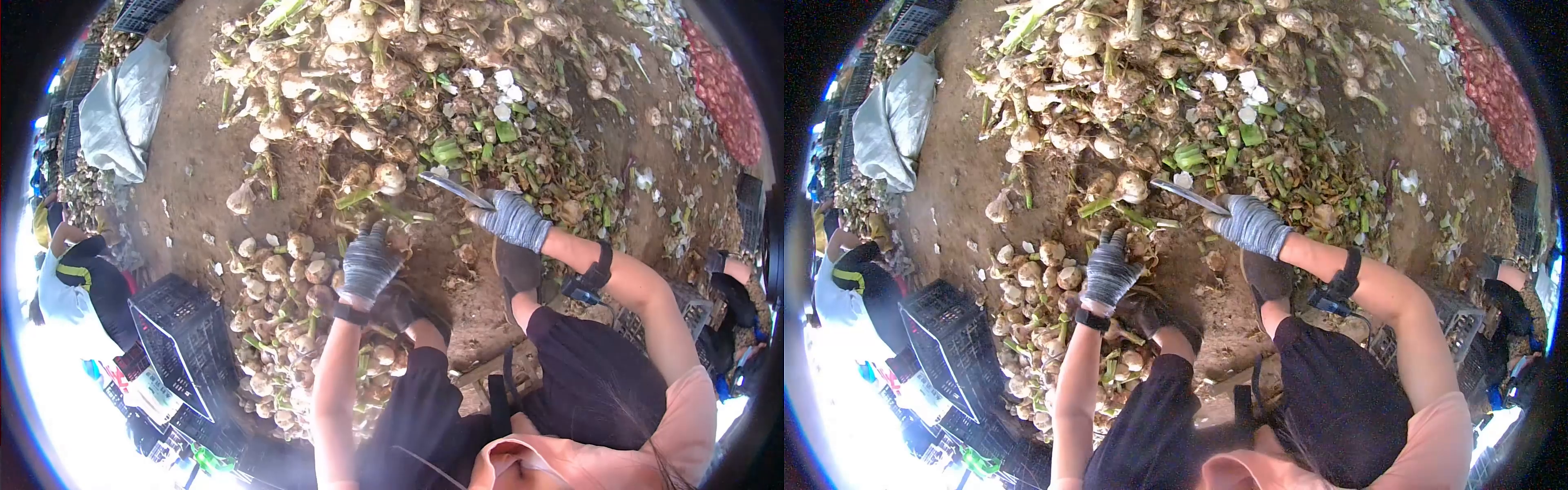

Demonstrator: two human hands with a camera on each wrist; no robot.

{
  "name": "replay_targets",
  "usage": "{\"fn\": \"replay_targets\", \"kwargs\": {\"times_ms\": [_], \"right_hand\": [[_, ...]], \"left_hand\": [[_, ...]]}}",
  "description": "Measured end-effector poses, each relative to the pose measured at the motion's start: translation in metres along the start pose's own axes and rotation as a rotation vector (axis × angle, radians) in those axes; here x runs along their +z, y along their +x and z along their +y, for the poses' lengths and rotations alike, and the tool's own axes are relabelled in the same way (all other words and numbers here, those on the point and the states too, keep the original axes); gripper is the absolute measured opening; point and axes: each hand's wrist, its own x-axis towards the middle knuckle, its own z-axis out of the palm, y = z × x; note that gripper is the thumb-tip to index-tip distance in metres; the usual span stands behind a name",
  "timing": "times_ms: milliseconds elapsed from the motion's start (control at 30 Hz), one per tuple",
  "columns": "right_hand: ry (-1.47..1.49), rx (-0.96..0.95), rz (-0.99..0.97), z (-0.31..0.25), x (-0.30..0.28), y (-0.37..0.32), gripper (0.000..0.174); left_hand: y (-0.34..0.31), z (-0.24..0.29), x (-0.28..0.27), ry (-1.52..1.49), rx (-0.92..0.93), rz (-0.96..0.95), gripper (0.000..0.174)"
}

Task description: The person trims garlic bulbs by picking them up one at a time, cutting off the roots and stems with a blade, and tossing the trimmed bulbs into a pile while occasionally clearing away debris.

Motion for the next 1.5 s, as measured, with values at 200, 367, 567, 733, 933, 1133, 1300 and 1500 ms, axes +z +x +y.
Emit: {"fn": "replay_targets", "kwargs": {"times_ms": [200,367,567,733,933,1133,1300,1500], "right_hand": [[-0.189,-0.228,0.098,-0.009,0.006,-0.014,0.032],[-0.364,-0.451,0.096,-0.032,0.002,-0.019,0.033],[-0.605,-0.729,0.124,-0.06,0.003,-0.02,0.014],[-0.305,-0.665,0.096,-0.036,0.013,-0.007,0.012],[-0.576,-0.158,0.117,0.009,-0.047,-0.005,0.02],[-0.317,-0.075,-0.108,-0.005,-0.03,-0.005,0.033],[-0.156,-0.21,-0.226,-0.038,-0.002,0.015,0.032],[-0.315,0.132,-0.298,0.021,-0.02,0.015,0.033]], "left_hand": [[-0.018,0.047,0.01,-1.292,-0.046,0.1,0.054],[-0.021,0.05,0.011,-0.931,0.085,0.048,0.029],[-0.032,0.031,0.027,-0.753,0.005,0.005,0.026],[-0.034,0.047,0.015,-0.795,-0.025,0.11,0.029],[-0.02,0.071,-0.012,-1.053,-0.038,0.091,0.034],[-0.02,0.079,-0.009,-1.206,0.181,0.144,0.039],[-0.013,0.081,-0.025,-0.569,0.344,0.012,0.028],[-0.01,0.065,-0.036,-0.569,0.451,0.052,0.02]]}}
